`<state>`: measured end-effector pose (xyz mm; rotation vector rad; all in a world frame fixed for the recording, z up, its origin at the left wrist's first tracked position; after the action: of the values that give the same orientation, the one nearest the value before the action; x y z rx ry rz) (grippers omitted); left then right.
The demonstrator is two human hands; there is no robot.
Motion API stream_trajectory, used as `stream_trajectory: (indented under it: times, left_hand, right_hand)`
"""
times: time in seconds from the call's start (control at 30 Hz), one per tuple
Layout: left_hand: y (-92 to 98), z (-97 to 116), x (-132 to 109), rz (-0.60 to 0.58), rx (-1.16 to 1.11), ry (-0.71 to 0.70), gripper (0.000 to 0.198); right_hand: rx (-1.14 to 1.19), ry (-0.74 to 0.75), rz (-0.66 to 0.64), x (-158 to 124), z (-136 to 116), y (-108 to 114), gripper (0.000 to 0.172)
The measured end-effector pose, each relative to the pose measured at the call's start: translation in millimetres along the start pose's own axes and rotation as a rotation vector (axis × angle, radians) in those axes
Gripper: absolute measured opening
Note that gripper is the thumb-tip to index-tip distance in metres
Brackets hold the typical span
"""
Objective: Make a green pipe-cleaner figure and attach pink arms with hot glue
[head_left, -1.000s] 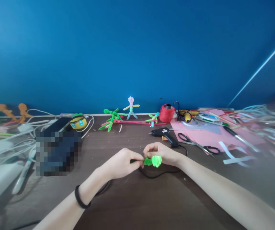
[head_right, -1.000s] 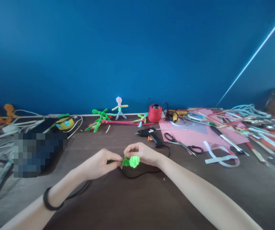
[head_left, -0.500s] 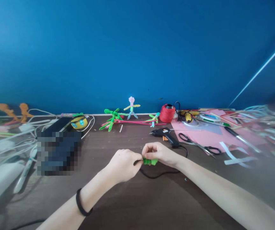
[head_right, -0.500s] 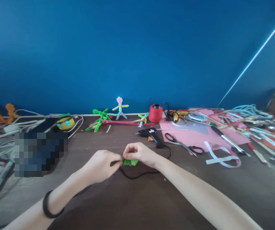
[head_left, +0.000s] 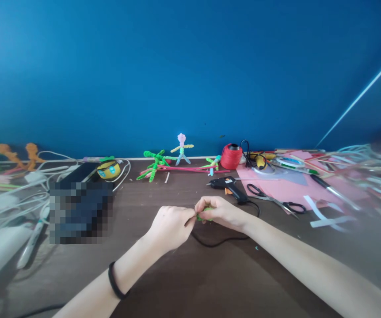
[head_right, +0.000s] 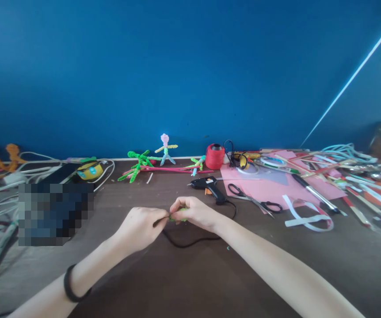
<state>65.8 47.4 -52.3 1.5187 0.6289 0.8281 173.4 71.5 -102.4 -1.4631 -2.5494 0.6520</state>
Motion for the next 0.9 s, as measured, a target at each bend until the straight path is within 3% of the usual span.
stream_trajectory:
  times: [0.27,0.57,0.9]
  left_hand:
    - [-2.0,0.5,-0.2,0.030,0.058,-0.046,0.030]
    - [-6.0,0.1,-0.5,-0.024,0.122,-0.052,0.028]
    - [-5.7,2.5,0.6,-0.070,0.132,-0.035,0.030]
  right_hand:
    - [-0.326,-0.001,-0.052,-2.6,-5.7,0.3,0.020]
    - [-0.978,0.311,-0.028,-10.4,-19.1,-12.4,0.012]
    - [-1.270,0.410,-0.093,-12.9,-20.2,-26.8,0.010]
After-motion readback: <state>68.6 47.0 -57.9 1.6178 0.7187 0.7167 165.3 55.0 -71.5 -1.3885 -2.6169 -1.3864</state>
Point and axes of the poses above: each hand's wrist, its own x-axis towards the middle knuckle, its own y-axis out of the back of the hand, z = x × y, the point moved 6 cm from there along x, towards the middle knuckle, and after that the axes turned 11 degrees about x, right-handed, at the moved point
